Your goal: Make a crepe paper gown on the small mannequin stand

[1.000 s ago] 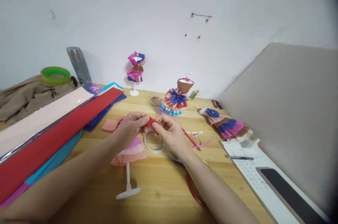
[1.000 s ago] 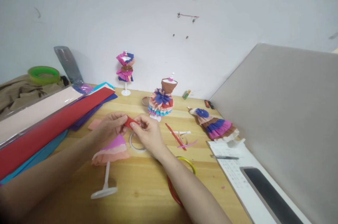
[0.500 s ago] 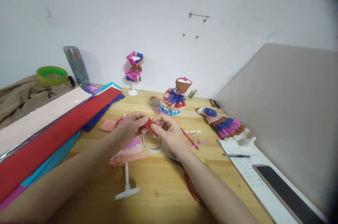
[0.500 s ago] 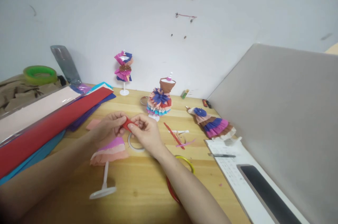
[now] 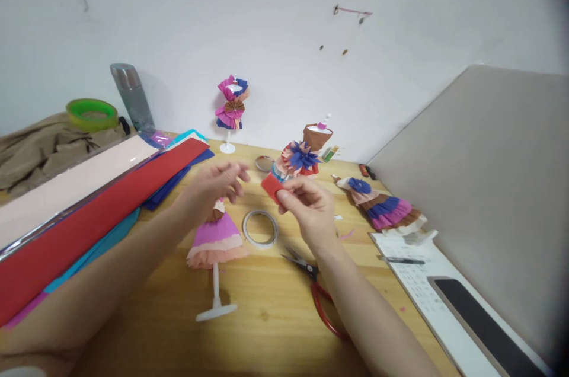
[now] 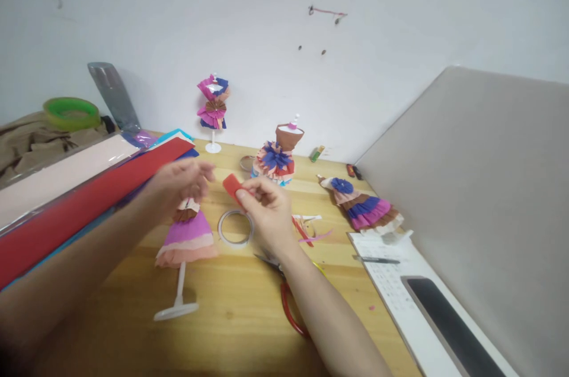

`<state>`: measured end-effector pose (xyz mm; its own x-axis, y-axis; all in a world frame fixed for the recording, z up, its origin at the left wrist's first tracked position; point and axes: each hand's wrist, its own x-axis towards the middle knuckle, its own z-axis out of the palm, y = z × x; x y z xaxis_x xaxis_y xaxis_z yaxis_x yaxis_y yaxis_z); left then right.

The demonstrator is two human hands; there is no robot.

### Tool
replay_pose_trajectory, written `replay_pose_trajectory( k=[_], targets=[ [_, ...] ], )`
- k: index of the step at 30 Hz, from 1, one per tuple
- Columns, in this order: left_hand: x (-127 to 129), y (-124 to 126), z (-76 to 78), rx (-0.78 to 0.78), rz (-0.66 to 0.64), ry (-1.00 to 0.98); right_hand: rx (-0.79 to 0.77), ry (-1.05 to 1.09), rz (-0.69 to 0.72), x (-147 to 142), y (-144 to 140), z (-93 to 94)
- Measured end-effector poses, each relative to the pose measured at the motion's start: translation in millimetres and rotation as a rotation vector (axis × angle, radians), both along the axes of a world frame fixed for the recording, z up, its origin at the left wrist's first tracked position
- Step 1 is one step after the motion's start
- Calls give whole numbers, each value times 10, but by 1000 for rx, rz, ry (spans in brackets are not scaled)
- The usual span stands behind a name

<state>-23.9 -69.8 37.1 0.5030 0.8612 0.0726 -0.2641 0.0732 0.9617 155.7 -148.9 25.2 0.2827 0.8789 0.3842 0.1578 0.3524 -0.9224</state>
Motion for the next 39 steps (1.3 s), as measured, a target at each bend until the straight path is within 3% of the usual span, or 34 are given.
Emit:
replay_pose_trajectory(
  k=[3,6,10,15,21,28,34,39],
  targets=[
    [-206,68,275,199,245,-28,68,35,-125,62,16,32],
    [-260,41,368,201,232,8,81,65,-134,42,32,22],
    [-98,-60,205,-8,-141,208,16,172,-27,-47,49,-29],
    [86,-130,-35,-24,-311,185,-129,303,114,-112,92,-136],
    [145,-137,-179,13,-163,172,-196,255,158,-123,121,-243],
    [169,-131,-152,38,-38,213,-257,19,196,-115,108,-202],
    [175,-98,-100,30,-33,338,-168,-304,41,-143,117,-206],
    [143,-9,-131,45,-44,367,-283,-106,221,-72,146,-224]
  ],
)
